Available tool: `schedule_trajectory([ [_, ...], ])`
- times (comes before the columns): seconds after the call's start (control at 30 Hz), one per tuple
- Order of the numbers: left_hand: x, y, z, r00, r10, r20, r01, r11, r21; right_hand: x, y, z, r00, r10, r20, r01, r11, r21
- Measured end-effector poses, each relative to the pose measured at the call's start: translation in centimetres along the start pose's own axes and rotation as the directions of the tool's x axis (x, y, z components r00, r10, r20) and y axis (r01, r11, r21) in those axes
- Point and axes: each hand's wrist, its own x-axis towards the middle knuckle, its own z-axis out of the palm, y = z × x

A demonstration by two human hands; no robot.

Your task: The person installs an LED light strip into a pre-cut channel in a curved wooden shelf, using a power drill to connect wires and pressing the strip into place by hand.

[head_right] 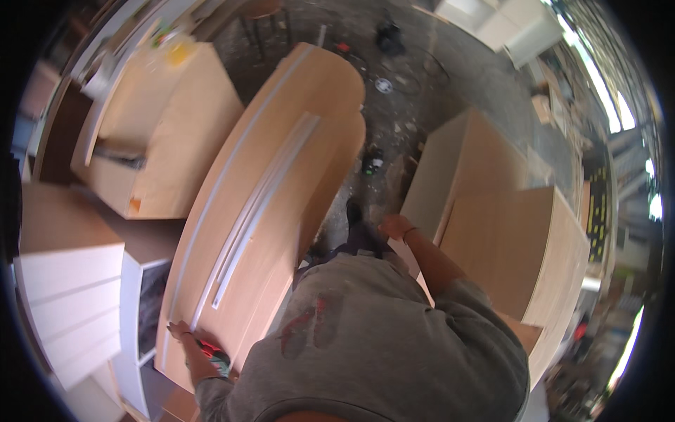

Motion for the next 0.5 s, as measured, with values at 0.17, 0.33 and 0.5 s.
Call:
schedule_trajectory([
  [0.17,-10.9,12.6,-4.0,0.640,-0.116,-0.759,-0.492,0.697,-0.522,1.9,4.2,3.9,0.988,0.145,0.056,-0.155,0.955,0.255],
  [0.33,-28.5,27.8,-11.7,0.590,0.291,-0.753,-0.770,0.483,-0.417,5.0,9.9,6.3,0.970,0.169,0.177,-0.218,0.924,0.313],
  [0.5,-37.6,36.7,-12.8,0.540,0.489,-0.685,-0.840,0.369,-0.398,8.4,16.7,4.6,0.975,0.140,0.172,-0.190,0.927,0.323],
])
